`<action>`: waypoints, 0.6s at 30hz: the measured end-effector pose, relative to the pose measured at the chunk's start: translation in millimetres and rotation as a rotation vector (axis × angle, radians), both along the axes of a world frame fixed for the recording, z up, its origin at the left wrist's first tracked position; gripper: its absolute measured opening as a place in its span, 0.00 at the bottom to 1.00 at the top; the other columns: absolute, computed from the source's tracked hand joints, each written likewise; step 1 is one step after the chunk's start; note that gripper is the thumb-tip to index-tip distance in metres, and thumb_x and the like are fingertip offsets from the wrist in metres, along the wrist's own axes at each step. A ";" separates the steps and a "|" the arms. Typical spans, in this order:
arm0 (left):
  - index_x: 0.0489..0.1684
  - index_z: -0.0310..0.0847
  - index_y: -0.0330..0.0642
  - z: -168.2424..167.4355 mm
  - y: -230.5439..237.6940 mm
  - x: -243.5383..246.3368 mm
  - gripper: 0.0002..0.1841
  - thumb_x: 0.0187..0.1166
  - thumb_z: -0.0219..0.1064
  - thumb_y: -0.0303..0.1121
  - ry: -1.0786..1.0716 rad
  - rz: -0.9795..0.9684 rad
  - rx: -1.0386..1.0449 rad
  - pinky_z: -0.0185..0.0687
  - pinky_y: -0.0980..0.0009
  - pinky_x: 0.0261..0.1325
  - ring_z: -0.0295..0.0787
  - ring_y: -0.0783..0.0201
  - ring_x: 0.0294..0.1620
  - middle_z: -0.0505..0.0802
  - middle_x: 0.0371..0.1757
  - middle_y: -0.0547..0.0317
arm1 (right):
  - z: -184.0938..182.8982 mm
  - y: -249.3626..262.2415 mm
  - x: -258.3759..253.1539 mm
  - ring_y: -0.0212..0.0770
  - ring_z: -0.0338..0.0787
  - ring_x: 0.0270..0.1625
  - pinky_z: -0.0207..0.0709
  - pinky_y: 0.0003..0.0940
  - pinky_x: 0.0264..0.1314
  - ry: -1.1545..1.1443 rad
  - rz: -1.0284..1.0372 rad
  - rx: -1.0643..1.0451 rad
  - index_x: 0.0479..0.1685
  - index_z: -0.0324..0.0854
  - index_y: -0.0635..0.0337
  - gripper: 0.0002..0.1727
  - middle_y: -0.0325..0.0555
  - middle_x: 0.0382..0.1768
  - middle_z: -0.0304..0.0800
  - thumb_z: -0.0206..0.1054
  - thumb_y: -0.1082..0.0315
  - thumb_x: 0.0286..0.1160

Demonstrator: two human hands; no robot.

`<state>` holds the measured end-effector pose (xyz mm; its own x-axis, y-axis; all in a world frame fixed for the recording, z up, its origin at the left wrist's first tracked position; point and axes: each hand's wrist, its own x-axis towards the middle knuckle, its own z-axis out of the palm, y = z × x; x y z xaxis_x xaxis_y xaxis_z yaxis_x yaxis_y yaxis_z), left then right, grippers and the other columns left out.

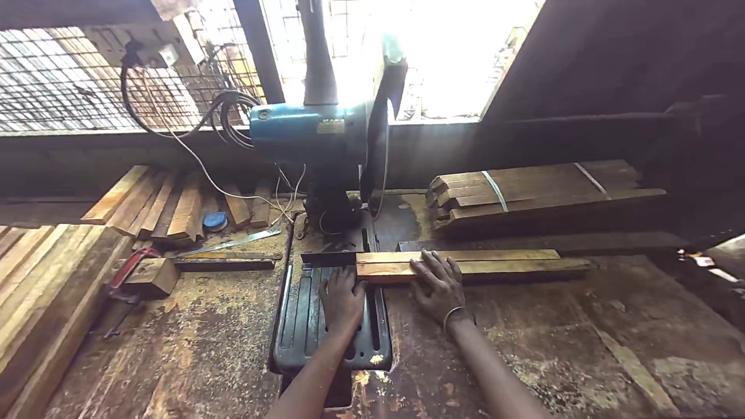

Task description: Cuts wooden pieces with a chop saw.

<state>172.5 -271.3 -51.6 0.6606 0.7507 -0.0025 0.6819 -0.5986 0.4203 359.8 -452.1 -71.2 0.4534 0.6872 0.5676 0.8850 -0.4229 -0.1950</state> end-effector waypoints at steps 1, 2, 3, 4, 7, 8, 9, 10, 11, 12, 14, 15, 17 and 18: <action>0.78 0.80 0.69 0.5 0.3 0.0 0.27 0.86 0.49 0.61 0.004 -0.001 -0.004 0.40 0.47 0.93 0.59 0.67 0.91 0.79 0.83 0.83 | 2.6 1.0 -1.3 0.50 0.69 0.89 0.54 0.60 0.91 -0.011 -0.040 -0.029 0.76 0.82 0.35 0.36 0.42 0.83 0.76 0.63 0.32 0.69; 0.78 0.80 0.70 1.0 1.3 0.1 0.27 0.86 0.50 0.61 0.000 -0.002 -0.013 0.40 0.47 0.92 0.59 0.68 0.91 0.79 0.83 0.84 | 5.1 2.3 -1.0 0.50 0.66 0.90 0.52 0.60 0.92 -0.011 -0.093 -0.076 0.81 0.78 0.38 0.45 0.43 0.85 0.73 0.62 0.24 0.63; 0.77 0.81 0.71 1.3 2.7 -0.3 0.27 0.85 0.50 0.62 -0.008 -0.008 -0.024 0.40 0.46 0.92 0.59 0.68 0.91 0.79 0.83 0.85 | 8.3 3.7 1.0 0.51 0.64 0.91 0.48 0.61 0.93 0.002 -0.152 -0.135 0.85 0.74 0.41 0.53 0.43 0.87 0.71 0.61 0.18 0.57; 0.77 0.81 0.71 0.3 4.9 -1.9 0.27 0.84 0.50 0.63 -0.022 -0.025 -0.036 0.40 0.45 0.92 0.59 0.68 0.91 0.79 0.83 0.85 | 10.2 4.5 4.5 0.52 0.63 0.91 0.46 0.62 0.93 0.013 -0.195 -0.175 0.86 0.72 0.44 0.59 0.44 0.87 0.70 0.60 0.14 0.52; 0.80 0.79 0.55 5.4 20.4 -18.8 0.32 0.82 0.58 0.61 -0.204 -0.108 -0.175 0.51 0.44 0.90 0.65 0.61 0.89 0.78 0.85 0.65 | 9.2 0.7 16.8 0.52 0.75 0.83 0.52 0.64 0.90 -0.010 -0.199 -0.131 0.78 0.80 0.46 0.62 0.45 0.77 0.82 0.61 0.11 0.43; 0.80 0.78 0.47 15.4 29.5 -27.6 0.32 0.82 0.63 0.57 -0.321 -0.110 -0.223 0.61 0.46 0.89 0.71 0.56 0.86 0.80 0.83 0.55 | 10.4 -3.5 20.3 0.51 0.77 0.81 0.54 0.64 0.88 -0.015 -0.182 -0.106 0.76 0.81 0.46 0.61 0.46 0.75 0.84 0.61 0.10 0.42; 0.80 0.76 0.42 34.6 40.6 -36.6 0.32 0.82 0.66 0.54 -0.416 -0.105 -0.232 0.68 0.48 0.86 0.75 0.53 0.83 0.82 0.80 0.48 | 10.6 -8.4 23.7 0.51 0.79 0.80 0.55 0.64 0.88 -0.024 -0.173 -0.086 0.75 0.83 0.46 0.61 0.46 0.74 0.85 0.60 0.10 0.43; 0.79 0.76 0.41 61.9 53.4 -42.5 0.31 0.82 0.67 0.51 -0.495 -0.101 -0.176 0.72 0.48 0.83 0.78 0.51 0.80 0.83 0.77 0.46 | 10.3 -12.2 28.1 0.52 0.80 0.79 0.56 0.64 0.87 -0.035 -0.170 -0.067 0.74 0.84 0.47 0.61 0.46 0.73 0.86 0.59 0.10 0.43; 0.79 0.76 0.39 95.7 67.8 -44.2 0.30 0.82 0.68 0.49 -0.563 -0.114 -0.088 0.74 0.48 0.81 0.79 0.50 0.78 0.84 0.76 0.44 | 10.5 -14.3 33.1 0.52 0.81 0.78 0.56 0.65 0.86 -0.042 -0.171 -0.051 0.72 0.85 0.47 0.60 0.46 0.73 0.86 0.58 0.10 0.43; 0.77 0.77 0.38 133.4 82.3 -41.8 0.29 0.82 0.68 0.48 -0.621 -0.141 0.024 0.76 0.49 0.79 0.81 0.51 0.77 0.85 0.75 0.44 | 10.7 -15.2 36.6 0.52 0.82 0.77 0.57 0.66 0.85 -0.042 -0.175 -0.046 0.72 0.85 0.47 0.61 0.46 0.72 0.87 0.58 0.09 0.43; 0.77 0.76 0.37 220.0 103.5 -25.5 0.30 0.83 0.67 0.49 -0.705 -0.217 0.234 0.73 0.53 0.82 0.76 0.53 0.80 0.82 0.77 0.44 | 9.5 -16.4 38.1 0.52 0.81 0.77 0.56 0.65 0.86 -0.027 -0.181 -0.061 0.73 0.84 0.46 0.61 0.46 0.73 0.86 0.58 0.10 0.42; 0.77 0.75 0.37 264.7 110.1 -11.4 0.32 0.82 0.66 0.52 -0.740 -0.250 0.359 0.71 0.54 0.83 0.75 0.52 0.81 0.81 0.78 0.42 | 9.0 -16.6 38.5 0.51 0.80 0.78 0.55 0.65 0.86 -0.021 -0.182 -0.066 0.73 0.84 0.46 0.60 0.45 0.73 0.85 0.59 0.10 0.41; 0.79 0.75 0.41 352.6 115.7 22.6 0.36 0.79 0.63 0.59 -0.703 -0.259 0.583 0.64 0.54 0.86 0.70 0.51 0.84 0.79 0.79 0.43 | 7.2 -16.7 39.2 0.51 0.81 0.78 0.56 0.64 0.86 -0.031 -0.180 -0.043 0.73 0.85 0.45 0.60 0.45 0.73 0.86 0.60 0.10 0.41; 0.79 0.76 0.44 392.3 115.8 40.6 0.36 0.79 0.60 0.62 -0.608 -0.220 0.684 0.61 0.52 0.87 0.71 0.50 0.84 0.81 0.78 0.45 | 6.8 -16.1 38.6 0.50 0.82 0.77 0.57 0.64 0.85 -0.037 -0.179 -0.030 0.72 0.85 0.45 0.59 0.44 0.73 0.87 0.59 0.10 0.42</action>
<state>213.1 -155.5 340.6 0.5310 0.3201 0.7846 0.3032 -0.9364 0.1769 398.4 -468.1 -64.4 0.5492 0.6142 0.5667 0.8014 -0.5794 -0.1488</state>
